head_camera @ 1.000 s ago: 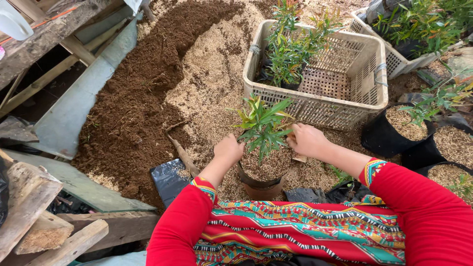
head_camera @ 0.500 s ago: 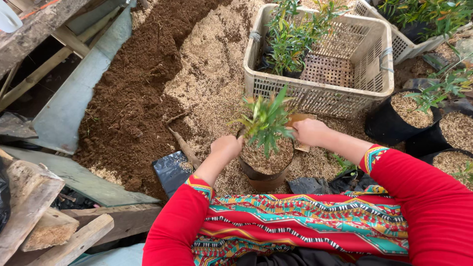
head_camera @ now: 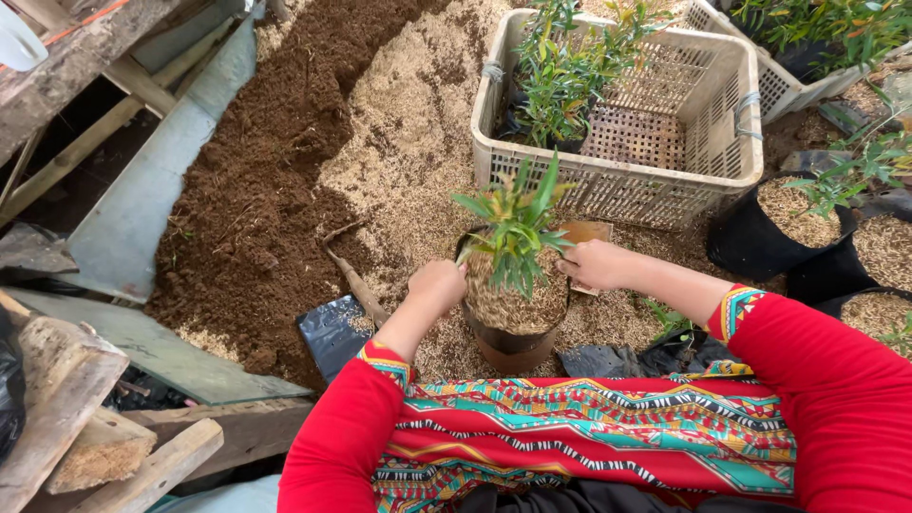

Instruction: The person removes a small plant from a black plastic nursery bag, places it into a new black polybag, and fills the bag with soil and wood shavings using a small scoop. The person then firms the medium around the plant and sets the finished pot aside.

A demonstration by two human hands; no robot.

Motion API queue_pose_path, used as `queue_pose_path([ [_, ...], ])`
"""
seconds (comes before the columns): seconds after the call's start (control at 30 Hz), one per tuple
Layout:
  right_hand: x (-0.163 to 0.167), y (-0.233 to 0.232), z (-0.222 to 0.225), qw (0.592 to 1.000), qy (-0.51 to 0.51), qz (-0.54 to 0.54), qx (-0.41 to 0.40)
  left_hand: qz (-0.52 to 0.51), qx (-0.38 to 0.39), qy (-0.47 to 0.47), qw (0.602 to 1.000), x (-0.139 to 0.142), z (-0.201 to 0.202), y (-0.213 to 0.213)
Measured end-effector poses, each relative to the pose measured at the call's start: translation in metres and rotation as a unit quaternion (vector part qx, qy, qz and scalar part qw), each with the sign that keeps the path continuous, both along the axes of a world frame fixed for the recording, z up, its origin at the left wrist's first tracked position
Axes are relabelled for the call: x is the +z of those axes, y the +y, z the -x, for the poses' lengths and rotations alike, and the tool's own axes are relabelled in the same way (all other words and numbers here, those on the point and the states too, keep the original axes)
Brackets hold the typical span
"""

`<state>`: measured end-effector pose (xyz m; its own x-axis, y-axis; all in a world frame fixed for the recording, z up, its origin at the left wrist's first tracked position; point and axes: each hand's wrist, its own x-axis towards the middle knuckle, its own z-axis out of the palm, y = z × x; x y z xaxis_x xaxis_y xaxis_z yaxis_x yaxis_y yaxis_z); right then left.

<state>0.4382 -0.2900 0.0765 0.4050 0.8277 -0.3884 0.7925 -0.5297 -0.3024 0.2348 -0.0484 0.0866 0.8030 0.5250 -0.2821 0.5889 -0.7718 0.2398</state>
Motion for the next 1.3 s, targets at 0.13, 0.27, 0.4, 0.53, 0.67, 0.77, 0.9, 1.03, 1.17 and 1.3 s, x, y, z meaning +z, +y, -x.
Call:
queue_pose_path([
  [0.13, 0.021, -0.004, 0.008, 0.981, 0.093, 0.118, -0.122, -0.003, 0.038, 0.029, 0.999, 0.012, -0.006, -0.009],
  [0.27, 0.005, -0.017, 0.010, 0.939, 0.295, 0.128, -0.121, -0.009, 0.016, 0.002, 1.000, 0.006, -0.016, -0.012],
  [0.4, -0.011, -0.013, 0.003, 0.978, 0.189, 0.036, -0.077, 0.002, 0.014, 0.024, 1.000, 0.002, -0.014, -0.011],
  [0.53, -0.002, -0.010, -0.006, 0.999, -0.002, -0.032, -0.015, -0.013, -0.030, 0.012, 0.999, 0.016, -0.003, -0.010],
  [0.67, 0.002, -0.010, -0.008, 0.976, 0.131, 0.145, -0.094, -0.012, 0.005, 0.016, 1.000, 0.022, -0.008, -0.014],
  [0.77, -0.009, -0.016, -0.004, 0.943, 0.307, 0.092, -0.092, 0.001, 0.023, 0.009, 1.000, 0.018, -0.016, -0.014],
  [0.9, -0.020, -0.011, -0.013, 0.990, 0.137, 0.005, -0.031, 0.003, 0.003, 0.018, 1.000, 0.018, -0.008, -0.014],
  [1.03, -0.020, -0.005, -0.035, 0.992, -0.079, -0.037, 0.095, 0.054, 0.006, 0.062, 0.997, 0.034, 0.005, -0.014],
  [1.17, -0.033, -0.005, -0.034, 0.977, 0.129, 0.153, -0.079, 0.017, 0.019, 0.054, 0.998, 0.034, -0.007, -0.019],
  [1.3, -0.044, -0.011, -0.017, 0.967, 0.232, 0.056, -0.088, -0.008, 0.005, -0.040, 0.999, 0.017, -0.010, -0.014],
])
